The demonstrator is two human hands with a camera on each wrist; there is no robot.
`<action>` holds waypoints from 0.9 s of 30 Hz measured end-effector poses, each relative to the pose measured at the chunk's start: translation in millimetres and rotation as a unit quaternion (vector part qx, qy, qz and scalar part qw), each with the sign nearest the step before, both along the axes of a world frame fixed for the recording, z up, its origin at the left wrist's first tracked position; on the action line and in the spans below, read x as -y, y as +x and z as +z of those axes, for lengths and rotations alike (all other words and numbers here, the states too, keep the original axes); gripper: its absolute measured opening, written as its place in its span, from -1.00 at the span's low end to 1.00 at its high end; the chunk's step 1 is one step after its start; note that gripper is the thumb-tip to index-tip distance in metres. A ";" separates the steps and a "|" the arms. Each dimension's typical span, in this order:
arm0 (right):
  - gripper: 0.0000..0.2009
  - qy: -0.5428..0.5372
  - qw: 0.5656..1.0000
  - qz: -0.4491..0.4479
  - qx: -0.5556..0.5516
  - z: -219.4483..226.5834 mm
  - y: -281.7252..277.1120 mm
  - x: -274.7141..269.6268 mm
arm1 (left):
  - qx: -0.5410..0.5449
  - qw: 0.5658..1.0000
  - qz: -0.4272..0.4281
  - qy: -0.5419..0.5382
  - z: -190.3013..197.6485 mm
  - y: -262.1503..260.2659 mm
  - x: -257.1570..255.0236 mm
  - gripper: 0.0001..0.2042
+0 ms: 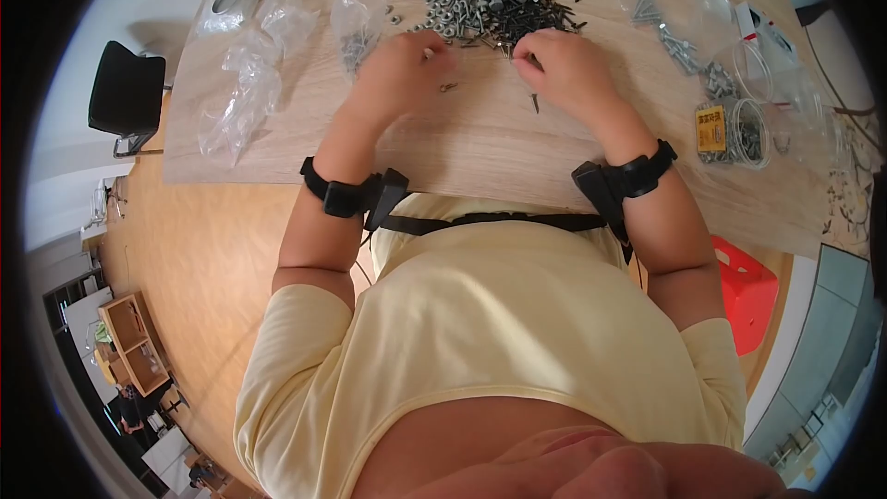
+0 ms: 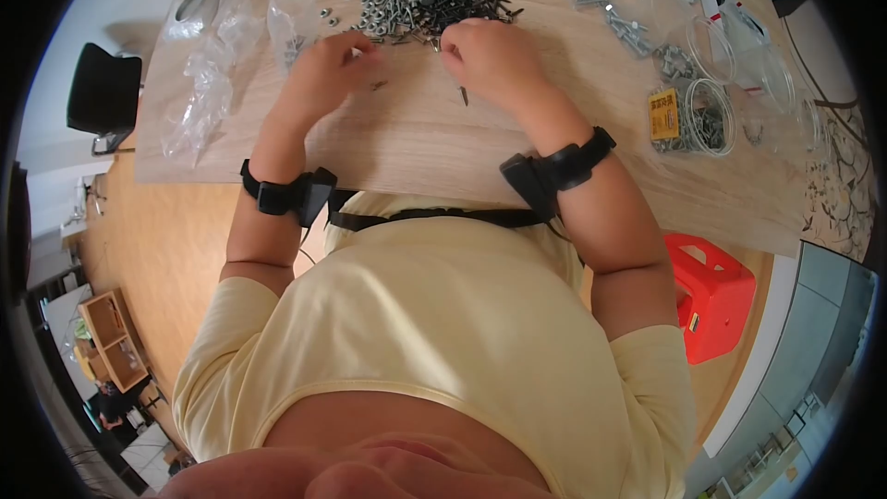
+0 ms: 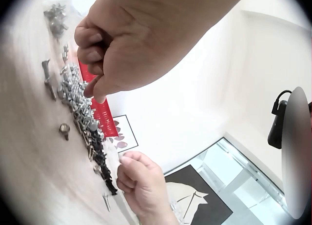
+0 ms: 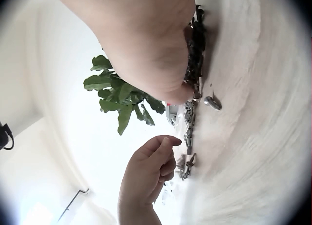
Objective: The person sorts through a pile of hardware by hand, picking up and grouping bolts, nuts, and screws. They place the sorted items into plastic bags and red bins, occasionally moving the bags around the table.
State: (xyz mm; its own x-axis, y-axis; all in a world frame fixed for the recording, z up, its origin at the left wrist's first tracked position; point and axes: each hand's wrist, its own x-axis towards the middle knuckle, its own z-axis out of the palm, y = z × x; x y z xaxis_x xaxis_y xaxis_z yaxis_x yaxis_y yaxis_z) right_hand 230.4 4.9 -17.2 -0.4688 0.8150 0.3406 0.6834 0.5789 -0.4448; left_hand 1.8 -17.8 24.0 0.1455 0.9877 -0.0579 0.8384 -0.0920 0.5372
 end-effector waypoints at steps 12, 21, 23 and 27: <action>-0.79 -0.040 0.998 0.036 0.023 6.9 15.2 -0.3 | -0.055 0.993 -0.095 0.037 -4.5 0.0 14.6 -0.82; -0.83 -0.084 0.994 0.038 0.056 16.0 20.3 1.4 | 0.615 0.728 -0.048 -0.300 -1.9 2.2 -18.0 -0.87; -0.83 -0.086 0.994 0.045 0.059 14.5 20.2 0.1 | 0.623 0.729 -0.063 -0.276 -3.7 14.0 -21.8 -0.87; -0.84 -0.104 0.994 0.036 0.026 15.9 17.4 0.2 | 0.132 0.989 -0.030 0.066 -13.4 42.5 -17.7 -0.83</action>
State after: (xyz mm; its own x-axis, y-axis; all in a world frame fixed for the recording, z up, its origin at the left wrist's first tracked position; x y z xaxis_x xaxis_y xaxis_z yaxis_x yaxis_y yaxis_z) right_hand 247.8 4.7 -1.3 -0.5404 0.8294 0.1415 0.6697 0.5258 -0.5245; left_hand 44.3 -0.1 10.6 0.1970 0.9731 0.1193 0.6617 -0.2218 0.7162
